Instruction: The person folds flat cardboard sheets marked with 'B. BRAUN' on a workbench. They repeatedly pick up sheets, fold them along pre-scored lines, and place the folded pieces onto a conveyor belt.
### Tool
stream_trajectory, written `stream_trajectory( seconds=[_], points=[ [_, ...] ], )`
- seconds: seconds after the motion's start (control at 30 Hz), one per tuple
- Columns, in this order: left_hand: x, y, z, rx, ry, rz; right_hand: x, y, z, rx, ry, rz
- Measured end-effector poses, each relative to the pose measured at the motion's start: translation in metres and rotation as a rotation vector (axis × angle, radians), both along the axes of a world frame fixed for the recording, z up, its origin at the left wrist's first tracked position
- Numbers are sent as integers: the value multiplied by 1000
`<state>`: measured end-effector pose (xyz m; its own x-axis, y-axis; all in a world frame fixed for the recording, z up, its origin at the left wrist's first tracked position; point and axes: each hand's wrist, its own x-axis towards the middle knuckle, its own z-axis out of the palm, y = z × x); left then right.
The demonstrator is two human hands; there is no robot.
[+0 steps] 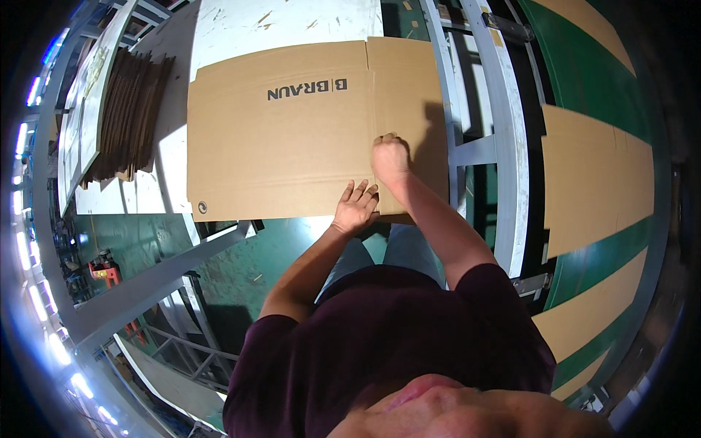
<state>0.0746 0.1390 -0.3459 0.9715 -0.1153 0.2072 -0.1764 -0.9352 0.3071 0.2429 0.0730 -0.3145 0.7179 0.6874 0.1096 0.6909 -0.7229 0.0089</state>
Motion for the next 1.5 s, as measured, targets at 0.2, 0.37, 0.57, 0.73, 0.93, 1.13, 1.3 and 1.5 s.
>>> stream_trajectory(
  seconds=[0.2, 0.37, 0.57, 0.73, 0.93, 1.13, 1.3, 1.5],
  points=[
    [-2, 0, -2, -80, -26, 71, 0, -7, -13, 87, 147, 73],
    [3, -1, 1, -91, -13, 91, 3, -42, -25, 427, 151, 119],
    [14, -9, 12, 88, 134, 43, 75, -136, 1, 576, -55, -162],
    [15, -8, 8, 179, 141, 4, 204, -300, 20, 73, -232, -970],
    [17, -7, 9, 247, 289, -1, 357, -349, -40, -113, -308, -937],
    [9, -7, 19, 294, 263, -5, 380, -353, 13, 13, -271, -693],
    [16, -11, 22, 215, 240, -9, 319, -460, 107, 207, -342, -658],
    [13, 4, 3, 232, 109, -152, 147, -530, 276, 305, -350, -740]
  ],
)
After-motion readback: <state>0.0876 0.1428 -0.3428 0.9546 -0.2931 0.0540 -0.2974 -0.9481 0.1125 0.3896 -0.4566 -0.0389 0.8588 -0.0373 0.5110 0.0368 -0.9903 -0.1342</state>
